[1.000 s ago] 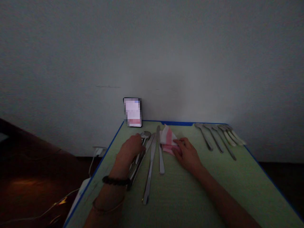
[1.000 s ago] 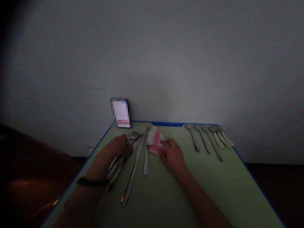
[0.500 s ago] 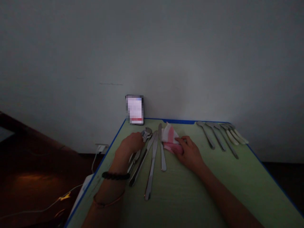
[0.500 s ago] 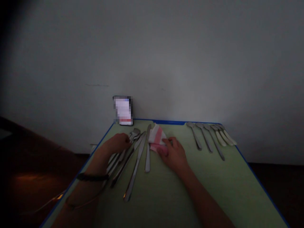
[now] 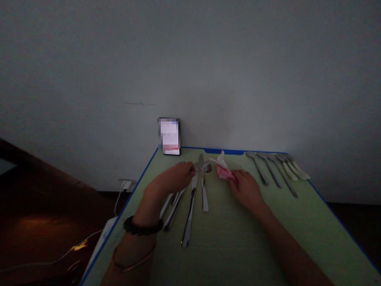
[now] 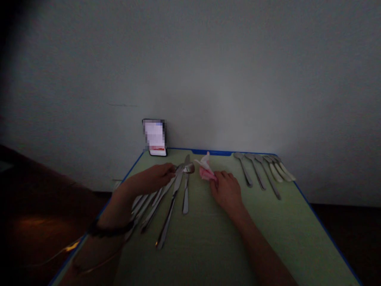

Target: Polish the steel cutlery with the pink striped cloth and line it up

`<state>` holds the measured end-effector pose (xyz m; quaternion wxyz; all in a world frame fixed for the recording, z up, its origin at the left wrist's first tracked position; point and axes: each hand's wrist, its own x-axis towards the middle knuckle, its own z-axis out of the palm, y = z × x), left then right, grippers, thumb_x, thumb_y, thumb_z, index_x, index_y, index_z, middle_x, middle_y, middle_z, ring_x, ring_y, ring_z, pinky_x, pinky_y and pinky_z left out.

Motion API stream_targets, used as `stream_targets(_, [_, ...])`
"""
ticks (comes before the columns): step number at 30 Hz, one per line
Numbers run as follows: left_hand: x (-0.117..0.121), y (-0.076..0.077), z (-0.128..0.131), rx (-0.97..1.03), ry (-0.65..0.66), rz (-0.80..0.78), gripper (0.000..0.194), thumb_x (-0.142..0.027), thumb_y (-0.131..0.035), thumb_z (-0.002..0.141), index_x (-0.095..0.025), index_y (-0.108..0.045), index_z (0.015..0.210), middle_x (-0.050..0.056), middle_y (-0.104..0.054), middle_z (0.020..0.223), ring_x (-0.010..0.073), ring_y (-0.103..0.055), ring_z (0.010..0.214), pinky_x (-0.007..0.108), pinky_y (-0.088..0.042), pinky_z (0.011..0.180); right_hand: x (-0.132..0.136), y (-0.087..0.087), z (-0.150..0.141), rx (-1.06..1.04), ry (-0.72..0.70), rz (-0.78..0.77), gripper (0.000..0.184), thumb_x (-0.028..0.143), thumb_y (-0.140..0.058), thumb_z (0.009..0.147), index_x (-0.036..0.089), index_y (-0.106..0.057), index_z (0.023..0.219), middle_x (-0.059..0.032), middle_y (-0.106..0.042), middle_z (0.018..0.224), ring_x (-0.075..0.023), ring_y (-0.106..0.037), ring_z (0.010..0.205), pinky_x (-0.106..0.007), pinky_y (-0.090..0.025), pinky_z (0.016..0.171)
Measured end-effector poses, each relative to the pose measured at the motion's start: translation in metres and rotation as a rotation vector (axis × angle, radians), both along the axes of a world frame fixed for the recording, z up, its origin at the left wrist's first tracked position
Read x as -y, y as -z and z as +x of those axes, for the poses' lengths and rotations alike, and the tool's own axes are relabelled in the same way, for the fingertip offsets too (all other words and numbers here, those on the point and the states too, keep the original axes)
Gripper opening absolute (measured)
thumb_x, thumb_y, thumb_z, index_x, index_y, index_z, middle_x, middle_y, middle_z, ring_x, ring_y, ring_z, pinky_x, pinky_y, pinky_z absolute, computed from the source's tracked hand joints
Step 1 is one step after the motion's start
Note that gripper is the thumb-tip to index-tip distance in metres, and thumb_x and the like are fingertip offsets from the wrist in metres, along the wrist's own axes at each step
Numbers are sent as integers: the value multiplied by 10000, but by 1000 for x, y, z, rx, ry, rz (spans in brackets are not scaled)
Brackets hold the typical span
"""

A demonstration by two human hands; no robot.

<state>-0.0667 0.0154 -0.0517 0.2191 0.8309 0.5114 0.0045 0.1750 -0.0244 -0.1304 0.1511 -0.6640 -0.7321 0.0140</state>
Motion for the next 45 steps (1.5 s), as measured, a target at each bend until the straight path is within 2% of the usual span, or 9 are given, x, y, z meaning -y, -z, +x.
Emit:
stream_targets(4, [1,-1,3,-2,15,37,241,-282,-356,851,-152,-547,920,95,-635,899,186,-583,799,287,-416,695,3,-9,1,91,-18,-45,333,408,-462,816,189,-599,1027,-121,-572,1035,-275,-482,1002,-379,-351,825])
stream_targets(9, [-2,3,2,-23,3,40,247,-298,-335,857,-161,-534,906,94,-642,851,193,-590,734,286,-401,623,2,-9,-14,20,-24,19,509,580,-359,834,172,-586,1035,-132,-555,1049,-269,-480,990,-382,-355,825])
stream_targets(11, [-3,4,1,-26,3,36,233,-302,-346,849,-164,-532,873,91,-646,845,191,-591,722,281,-397,611,-4,-8,-8,-24,27,70,490,539,-309,871,186,-553,1107,-122,-545,1094,-254,-475,1010,-372,-352,842])
stream_targets(14, [-4,3,2,-20,-1,41,236,-314,-347,851,-169,-532,867,88,-649,855,192,-593,731,282,-399,622,-19,-9,20,17,228,127,467,463,-348,880,152,-495,1197,-150,-518,1154,-273,-445,1073,-387,-336,871])
stream_targets(16, [-6,3,5,-10,-7,48,251,-319,-332,859,-167,-531,878,91,-648,858,197,-596,742,287,-404,637,-28,-9,44,103,341,93,473,420,-404,863,128,-465,1230,-172,-503,1180,-292,-436,1095,-397,-335,871])
stream_targets(18, [-7,4,8,5,-6,55,259,-324,-323,866,-167,-527,887,92,-646,860,202,-598,757,291,-409,651,-35,-9,63,140,386,61,448,392,-447,843,108,-504,1185,-193,-526,1148,-305,-457,1074,-404,-341,857])
stream_targets(21, [-8,7,13,21,10,77,262,-337,-318,870,-172,-521,872,84,-639,826,210,-597,753,292,-409,641,-40,-7,79,170,408,26,379,365,-457,840,96,-571,1081,-205,-575,1074,-299,-490,1046,-397,-339,853])
stream_targets(28, [-10,18,19,23,42,96,259,-325,-320,862,-178,-533,850,84,-636,827,211,-594,755,297,-410,665,-53,-3,88,200,477,-41,295,312,-461,824,109,-645,932,-182,-652,956,-289,-563,968,-398,-355,826])
stream_targets(45, [-9,20,25,4,64,58,239,-298,-326,865,-175,-531,866,87,-641,848,201,-596,744,286,-398,638,-52,-3,95,201,481,-74,321,341,-419,850,148,-657,949,-160,-655,993,-263,-566,986,-380,-365,833])
